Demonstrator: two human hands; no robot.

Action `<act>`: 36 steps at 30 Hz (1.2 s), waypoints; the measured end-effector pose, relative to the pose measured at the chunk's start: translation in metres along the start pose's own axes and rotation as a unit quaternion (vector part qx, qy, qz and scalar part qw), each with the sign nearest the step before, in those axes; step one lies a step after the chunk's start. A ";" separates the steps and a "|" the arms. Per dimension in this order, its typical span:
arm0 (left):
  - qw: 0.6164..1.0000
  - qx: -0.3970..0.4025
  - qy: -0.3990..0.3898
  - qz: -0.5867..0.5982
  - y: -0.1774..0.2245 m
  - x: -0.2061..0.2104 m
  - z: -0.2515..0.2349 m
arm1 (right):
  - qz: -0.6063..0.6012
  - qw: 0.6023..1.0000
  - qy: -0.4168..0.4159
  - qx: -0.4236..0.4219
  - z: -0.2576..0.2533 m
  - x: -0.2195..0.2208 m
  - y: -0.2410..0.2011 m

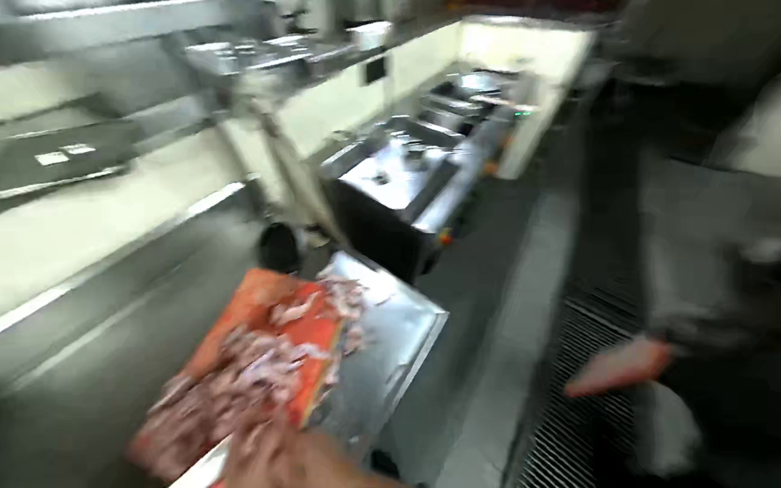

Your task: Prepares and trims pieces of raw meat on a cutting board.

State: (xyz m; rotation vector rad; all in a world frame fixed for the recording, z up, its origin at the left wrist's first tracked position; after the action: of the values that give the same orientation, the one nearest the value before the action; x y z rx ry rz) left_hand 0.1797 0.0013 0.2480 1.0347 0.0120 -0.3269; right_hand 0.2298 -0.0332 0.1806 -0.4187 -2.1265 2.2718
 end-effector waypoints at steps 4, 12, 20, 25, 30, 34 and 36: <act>0.991 0.075 -0.037 0.102 -0.057 -0.039 -0.068 | 0.000 0.999 -0.047 0.023 -0.012 0.008 0.015; 0.976 -0.066 -0.026 0.207 -0.087 -0.080 -0.081 | 0.067 0.989 -0.129 -0.036 -0.016 0.039 0.032; 0.962 -0.014 -0.018 0.274 -0.110 -0.108 -0.104 | 0.150 0.970 -0.179 -0.067 -0.006 0.045 0.026; 0.987 0.102 -0.055 0.114 -0.116 -0.133 -0.108 | 0.118 0.976 -0.168 -0.074 -0.018 0.031 0.034; 0.978 0.181 -0.023 -0.106 -0.115 -0.116 -0.095 | 0.138 0.973 -0.179 -0.054 -0.027 0.038 0.044; 0.944 0.113 0.097 -0.296 -0.124 -0.118 -0.093 | 0.117 0.978 -0.168 -0.044 -0.031 0.043 0.046; 0.929 0.079 0.127 -0.338 -0.123 -0.119 -0.085 | 0.118 0.981 -0.153 -0.024 -0.032 0.048 0.047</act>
State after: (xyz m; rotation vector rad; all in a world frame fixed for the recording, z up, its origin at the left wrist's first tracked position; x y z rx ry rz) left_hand 0.0453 0.0471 0.1198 1.2087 0.5971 -0.8280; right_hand 0.1987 0.0032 0.1238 -0.3588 -2.3938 2.5652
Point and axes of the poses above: each hand's wrist, its own z-axis away from the middle knuckle, its own x-axis out of the palm, y = z × x, the point moved 3 cm from there along -z, towards the middle knuckle, and after that the axes turned 6 degrees about -z, right-handed, at the moved point
